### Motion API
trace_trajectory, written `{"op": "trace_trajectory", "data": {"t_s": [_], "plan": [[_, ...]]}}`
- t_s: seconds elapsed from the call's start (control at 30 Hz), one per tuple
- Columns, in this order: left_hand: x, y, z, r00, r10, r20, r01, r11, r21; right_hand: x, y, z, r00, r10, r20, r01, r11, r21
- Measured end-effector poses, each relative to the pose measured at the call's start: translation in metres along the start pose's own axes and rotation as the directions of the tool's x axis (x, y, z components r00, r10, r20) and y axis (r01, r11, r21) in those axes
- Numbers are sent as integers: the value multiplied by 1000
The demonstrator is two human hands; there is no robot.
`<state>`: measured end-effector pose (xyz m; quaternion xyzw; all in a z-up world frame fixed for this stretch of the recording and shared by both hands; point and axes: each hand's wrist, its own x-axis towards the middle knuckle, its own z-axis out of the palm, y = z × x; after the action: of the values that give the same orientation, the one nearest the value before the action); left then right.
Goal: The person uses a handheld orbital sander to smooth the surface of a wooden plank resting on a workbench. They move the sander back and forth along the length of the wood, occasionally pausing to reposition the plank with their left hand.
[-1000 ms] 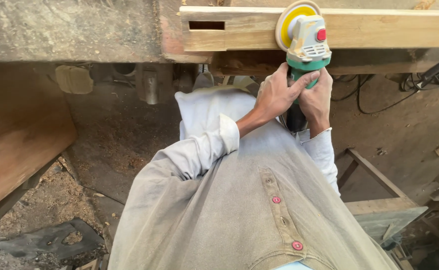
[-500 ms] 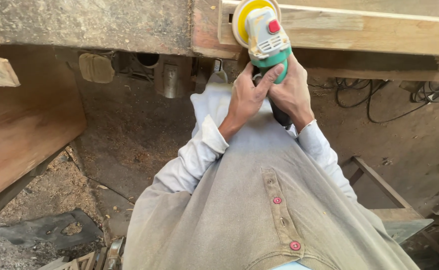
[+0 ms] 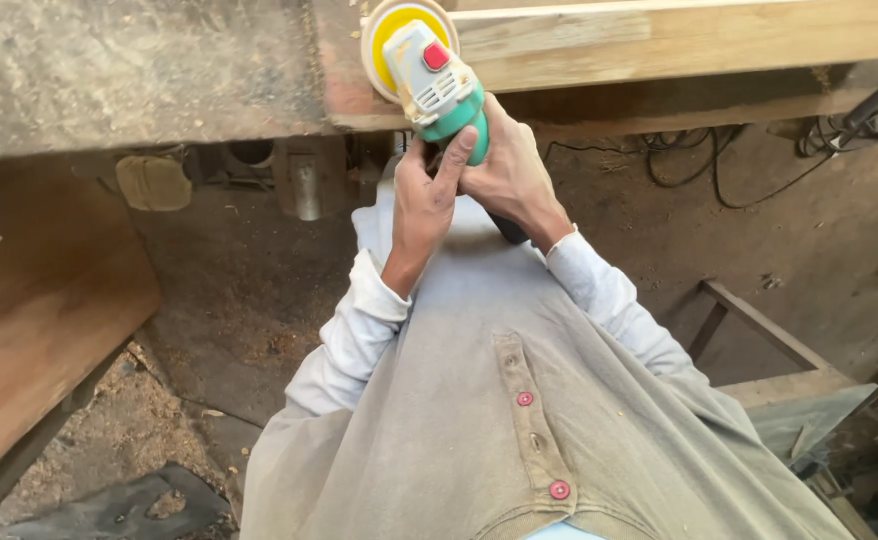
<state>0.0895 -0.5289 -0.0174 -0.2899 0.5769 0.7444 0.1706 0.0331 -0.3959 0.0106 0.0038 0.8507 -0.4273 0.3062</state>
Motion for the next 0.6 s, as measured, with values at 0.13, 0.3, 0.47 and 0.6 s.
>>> {"op": "trace_trajectory", "data": {"t_s": [0.13, 0.3, 0.47, 0.6], "plan": [[8, -26, 34, 999, 49, -2, -49, 997, 55, -6, 25, -23, 999, -29, -30, 32, 996, 88], [6, -21, 81, 998, -67, -10, 68, 977, 201, -22, 64, -57, 993, -61, -102, 63, 998, 21], [2, 1, 124, 973, -224, 56, 202, 943, 263, -31, 86, -92, 992, -16, -129, 14, 1000, -16], [3, -6, 159, 967, -237, 90, 208, 945, 251, -38, 89, -122, 973, 124, -195, -127, 992, -1]]}}
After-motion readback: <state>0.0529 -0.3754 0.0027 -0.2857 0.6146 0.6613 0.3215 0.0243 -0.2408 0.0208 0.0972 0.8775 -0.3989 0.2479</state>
